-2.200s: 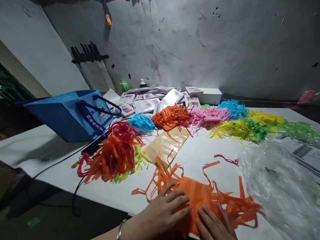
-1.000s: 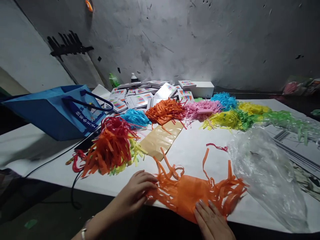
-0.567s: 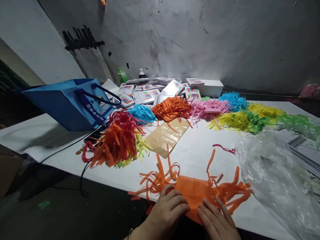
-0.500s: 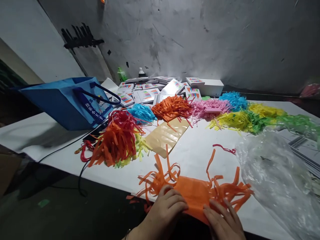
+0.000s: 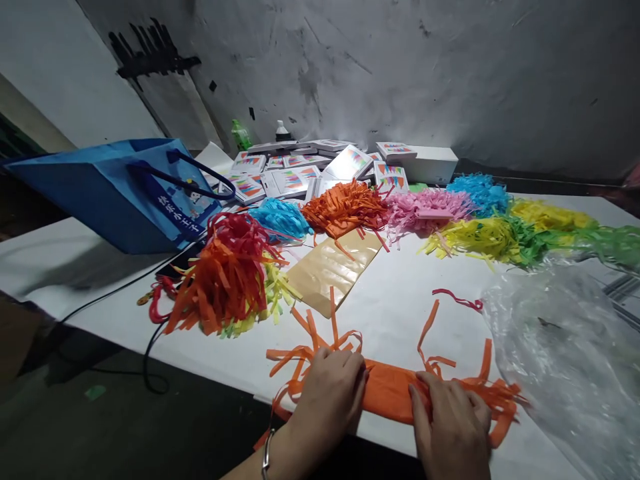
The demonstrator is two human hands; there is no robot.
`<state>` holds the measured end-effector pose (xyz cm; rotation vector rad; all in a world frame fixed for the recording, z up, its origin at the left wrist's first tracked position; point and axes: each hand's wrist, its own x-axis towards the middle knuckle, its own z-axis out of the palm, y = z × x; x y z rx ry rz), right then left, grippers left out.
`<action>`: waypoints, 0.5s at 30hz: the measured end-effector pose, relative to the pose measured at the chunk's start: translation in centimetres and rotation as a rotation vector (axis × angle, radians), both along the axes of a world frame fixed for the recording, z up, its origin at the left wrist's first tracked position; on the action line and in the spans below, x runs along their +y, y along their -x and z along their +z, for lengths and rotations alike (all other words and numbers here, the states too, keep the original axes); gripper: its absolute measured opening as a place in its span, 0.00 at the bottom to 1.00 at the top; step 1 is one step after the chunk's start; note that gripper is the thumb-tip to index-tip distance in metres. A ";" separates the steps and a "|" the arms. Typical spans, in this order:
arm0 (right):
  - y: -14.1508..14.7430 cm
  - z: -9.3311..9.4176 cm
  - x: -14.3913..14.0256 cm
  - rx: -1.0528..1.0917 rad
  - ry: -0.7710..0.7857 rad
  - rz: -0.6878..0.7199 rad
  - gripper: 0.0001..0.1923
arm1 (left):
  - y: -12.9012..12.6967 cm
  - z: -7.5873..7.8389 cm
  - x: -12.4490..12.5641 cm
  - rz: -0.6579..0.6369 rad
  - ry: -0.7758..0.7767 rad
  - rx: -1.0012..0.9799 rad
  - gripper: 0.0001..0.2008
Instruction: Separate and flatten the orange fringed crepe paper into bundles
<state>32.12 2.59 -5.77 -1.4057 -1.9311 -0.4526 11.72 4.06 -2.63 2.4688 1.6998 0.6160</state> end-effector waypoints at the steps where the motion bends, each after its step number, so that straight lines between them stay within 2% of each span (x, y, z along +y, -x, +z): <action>1: -0.1 0.2 0.0 -0.038 -0.026 -0.032 0.09 | 0.0 0.0 0.0 -0.001 0.006 0.004 0.10; 3: -0.3 0.5 -0.1 -0.100 -0.100 -0.087 0.10 | 0.1 0.0 0.1 0.002 0.010 0.008 0.09; 4: -0.2 0.6 -0.3 -0.110 -0.124 -0.071 0.11 | 0.1 0.0 0.1 0.001 0.006 0.014 0.09; 9: 0.7 0.1 -1.6 -0.026 -0.085 0.329 0.11 | 0.3 -0.1 0.4 -0.021 -0.023 0.020 0.10; 12: 0.7 -1.1 -2.1 0.003 -0.098 0.394 0.15 | 0.7 0.5 0.2 -0.014 -0.141 -0.049 0.10; 13: 0.6 -1.4 -2.4 -0.010 -0.103 0.394 0.15 | 0.8 0.8 0.0 -0.044 -0.196 -0.077 0.10; 15: 0.1 -2.0 -3.0 -0.046 -0.115 0.379 0.13 | 1.1 1.3 -0.8 -0.219 -0.258 -0.104 0.09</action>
